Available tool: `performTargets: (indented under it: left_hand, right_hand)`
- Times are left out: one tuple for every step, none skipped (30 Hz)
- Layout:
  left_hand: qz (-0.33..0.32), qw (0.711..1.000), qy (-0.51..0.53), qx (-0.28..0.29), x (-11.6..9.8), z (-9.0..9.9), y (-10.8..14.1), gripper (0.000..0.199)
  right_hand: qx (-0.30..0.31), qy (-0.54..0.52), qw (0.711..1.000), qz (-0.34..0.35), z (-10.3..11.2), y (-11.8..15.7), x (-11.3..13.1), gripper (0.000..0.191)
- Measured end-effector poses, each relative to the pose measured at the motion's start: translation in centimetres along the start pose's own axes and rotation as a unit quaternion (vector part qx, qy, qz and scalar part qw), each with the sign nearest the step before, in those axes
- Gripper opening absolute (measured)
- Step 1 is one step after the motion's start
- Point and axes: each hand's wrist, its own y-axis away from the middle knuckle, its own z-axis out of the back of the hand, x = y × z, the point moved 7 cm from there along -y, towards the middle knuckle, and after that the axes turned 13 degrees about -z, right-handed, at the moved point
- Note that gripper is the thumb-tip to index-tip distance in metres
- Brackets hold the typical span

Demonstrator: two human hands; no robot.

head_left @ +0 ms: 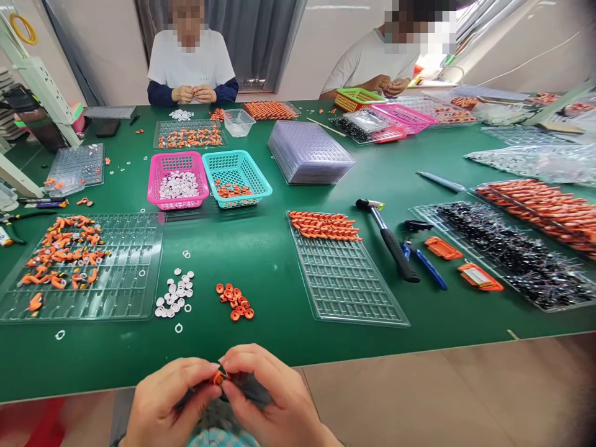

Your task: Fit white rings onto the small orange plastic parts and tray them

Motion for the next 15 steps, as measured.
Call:
performTargets:
  left_hand:
    - [0.001, 1.0, 0.0, -0.001, 0.0, 0.0, 0.0, 0.013]
    - [0.002, 1.0, 0.001, -0.003, 0.0, 0.0, 0.0, 0.013]
    - [0.005, 1.0, 0.001, -0.006, 0.1, 0.0, 0.0, 0.013]
    - [0.009, 1.0, 0.002, -0.01, 0.1, 0.0, 0.0, 0.013]
    - [0.011, 1.0, 0.003, -0.011, 0.1, -0.1, 0.0, 0.013]
    - [0.011, 1.0, 0.003, -0.012, 0.0, -0.1, 0.0, 0.012]
    - [0.01, 1.0, 0.003, -0.013, 0.0, -0.1, 0.0, 0.012]
    - [0.008, 1.0, 0.003, -0.015, -0.1, -0.1, -0.1, 0.012]
    - [0.004, 1.0, 0.003, -0.016, -0.2, 0.0, -0.1, 0.012]
    - [-0.001, 1.0, 0.004, -0.014, -0.2, 0.0, -0.1, 0.012]
    - [-0.002, 1.0, 0.005, -0.015, -0.2, 0.0, 0.0, 0.012]
    - [0.0, 1.0, 0.009, -0.009, -0.1, 0.0, 0.1, 0.011]
    - [0.005, 1.0, 0.014, -0.001, 0.0, -0.1, 0.2, 0.01]
    - [0.013, 1.0, 0.019, 0.006, 0.2, -0.2, 0.5, 0.009]
    - [0.022, 0.999, 0.024, 0.012, 0.4, -0.3, 0.7, 0.009]
  right_hand:
    - [-0.002, -0.001, 1.0, 0.001, 0.0, -0.1, 0.1, 0.021]
    - [-0.004, 0.0, 1.0, 0.001, 0.0, -0.1, 0.2, 0.021]
    - [-0.005, 0.001, 1.0, 0.002, 0.0, -0.2, 0.3, 0.021]
    - [-0.005, 0.003, 1.0, 0.001, 0.0, -0.2, 0.3, 0.021]
    - [-0.005, 0.006, 1.0, -0.001, 0.0, -0.3, 0.3, 0.021]
    - [-0.004, 0.01, 1.0, -0.004, -0.1, -0.3, 0.3, 0.02]
    - [-0.003, 0.015, 1.0, -0.008, -0.1, -0.3, 0.3, 0.02]
    - [0.0, 0.019, 1.0, -0.015, -0.2, -0.2, 0.2, 0.019]
    - [0.005, 0.021, 1.0, -0.023, -0.3, -0.2, 0.0, 0.019]
    - [0.014, 0.02, 0.999, -0.034, -0.3, -0.2, -0.2, 0.019]
    - [0.026, 0.018, 0.999, -0.044, -0.4, -0.2, -0.4, 0.018]
    - [0.039, 0.013, 0.998, -0.054, -0.5, -0.2, -0.5, 0.018]
    - [0.05, 0.009, 0.997, -0.062, -0.5, -0.2, -0.6, 0.018]
    - [0.059, 0.006, 0.996, -0.068, -0.5, -0.2, -0.7, 0.018]
    - [0.065, 0.006, 0.995, -0.072, -0.5, -0.3, -0.7, 0.018]
